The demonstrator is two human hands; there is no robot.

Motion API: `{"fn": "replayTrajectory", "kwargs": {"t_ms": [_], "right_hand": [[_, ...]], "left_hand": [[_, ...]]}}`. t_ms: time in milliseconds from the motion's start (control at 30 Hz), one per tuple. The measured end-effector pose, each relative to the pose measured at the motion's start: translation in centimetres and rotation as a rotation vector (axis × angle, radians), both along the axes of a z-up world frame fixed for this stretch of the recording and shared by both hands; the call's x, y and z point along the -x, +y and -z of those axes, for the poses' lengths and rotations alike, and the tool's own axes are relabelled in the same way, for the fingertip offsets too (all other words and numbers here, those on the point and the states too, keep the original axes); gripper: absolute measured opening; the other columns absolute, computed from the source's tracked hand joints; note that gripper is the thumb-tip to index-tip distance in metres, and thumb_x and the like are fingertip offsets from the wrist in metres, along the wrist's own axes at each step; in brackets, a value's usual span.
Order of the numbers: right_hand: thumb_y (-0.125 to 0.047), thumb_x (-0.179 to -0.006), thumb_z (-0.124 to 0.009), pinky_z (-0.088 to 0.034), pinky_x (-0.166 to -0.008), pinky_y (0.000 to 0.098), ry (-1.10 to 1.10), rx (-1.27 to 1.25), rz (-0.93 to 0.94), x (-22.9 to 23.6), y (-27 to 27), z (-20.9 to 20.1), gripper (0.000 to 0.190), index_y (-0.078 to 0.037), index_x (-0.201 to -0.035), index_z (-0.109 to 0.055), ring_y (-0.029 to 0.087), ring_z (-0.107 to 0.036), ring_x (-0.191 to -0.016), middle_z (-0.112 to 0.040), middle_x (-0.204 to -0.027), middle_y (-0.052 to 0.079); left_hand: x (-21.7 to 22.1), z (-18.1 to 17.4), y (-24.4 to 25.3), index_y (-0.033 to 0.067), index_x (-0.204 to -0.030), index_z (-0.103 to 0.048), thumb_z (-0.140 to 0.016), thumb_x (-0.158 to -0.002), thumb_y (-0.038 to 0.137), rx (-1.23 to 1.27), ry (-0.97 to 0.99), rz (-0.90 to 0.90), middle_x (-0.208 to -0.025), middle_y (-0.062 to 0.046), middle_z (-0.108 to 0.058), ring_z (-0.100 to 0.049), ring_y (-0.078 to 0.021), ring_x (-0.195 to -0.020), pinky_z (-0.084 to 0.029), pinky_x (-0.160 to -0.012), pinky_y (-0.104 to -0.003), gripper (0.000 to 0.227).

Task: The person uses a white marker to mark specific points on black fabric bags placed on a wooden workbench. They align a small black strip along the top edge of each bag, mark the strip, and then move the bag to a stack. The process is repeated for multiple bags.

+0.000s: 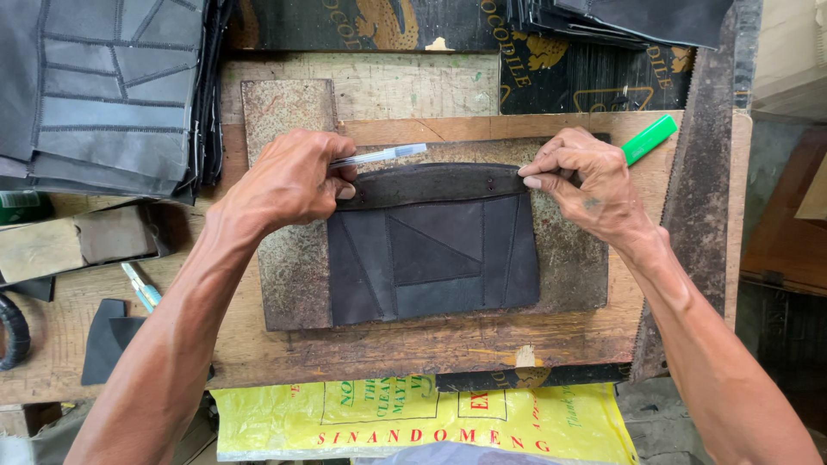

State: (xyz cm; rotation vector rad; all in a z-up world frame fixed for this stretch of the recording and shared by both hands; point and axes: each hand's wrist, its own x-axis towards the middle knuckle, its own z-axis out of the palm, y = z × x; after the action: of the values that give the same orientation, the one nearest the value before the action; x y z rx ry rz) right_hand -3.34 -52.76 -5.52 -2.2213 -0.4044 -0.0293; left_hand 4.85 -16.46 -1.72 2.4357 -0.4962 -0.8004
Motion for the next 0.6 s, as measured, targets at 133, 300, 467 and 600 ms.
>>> {"fn": "replayTrajectory", "kwargs": {"t_ms": [133,300,467,600], "right_hand": [[0.003,-0.084,-0.083,-0.047,-0.064,0.0274,-0.011,0.010,0.061,0.2,0.5,0.3,0.015,-0.005,-0.095,-0.078,0.014,-0.060,-0.079,-0.070,-0.092,0.005],[0.002,-0.082,-0.085,-0.045,-0.064,0.0270,-0.064,0.019,0.087,0.4,0.8,0.4,0.014,-0.005,-0.093,-0.078,0.013,-0.059,-0.080,-0.070,-0.091,0.004],[0.002,-0.082,-0.084,-0.046,-0.066,0.0283,-0.089,0.046,0.092,0.6,1.2,0.2,0.014,-0.004,-0.092,-0.078,0.015,-0.059,-0.082,-0.069,-0.090,0.004],[0.000,-0.084,-0.085,-0.046,-0.066,0.0291,-0.040,0.064,0.115,0.6,1.7,-0.3,0.013,-0.003,-0.093,-0.075,0.016,-0.057,-0.081,-0.065,-0.087,0.004]], "left_hand": [[0.1,-0.1,0.0,0.0020,-0.084,-0.071,-0.068,-0.078,-0.005,-0.026,-0.033,0.008,-0.086,-0.011,-0.078,-0.077,-0.0222,-0.084,-0.058,-0.076,-0.040,0.010],[0.0,-0.1,-0.2,0.0025,-0.084,-0.072,-0.071,-0.078,-0.003,-0.049,-0.019,-0.001,-0.087,-0.011,-0.078,-0.076,-0.0228,-0.083,-0.057,-0.076,-0.041,0.008],[0.0,0.0,-0.1,0.0021,-0.084,-0.072,-0.071,-0.077,-0.003,-0.009,-0.041,0.005,-0.088,-0.010,-0.079,-0.076,-0.0220,-0.084,-0.058,-0.077,-0.040,0.009],[0.0,0.1,0.1,0.0023,-0.085,-0.073,-0.070,-0.078,-0.003,-0.018,-0.036,0.005,-0.088,-0.010,-0.079,-0.076,-0.0221,-0.084,-0.058,-0.077,-0.040,0.009]]}}
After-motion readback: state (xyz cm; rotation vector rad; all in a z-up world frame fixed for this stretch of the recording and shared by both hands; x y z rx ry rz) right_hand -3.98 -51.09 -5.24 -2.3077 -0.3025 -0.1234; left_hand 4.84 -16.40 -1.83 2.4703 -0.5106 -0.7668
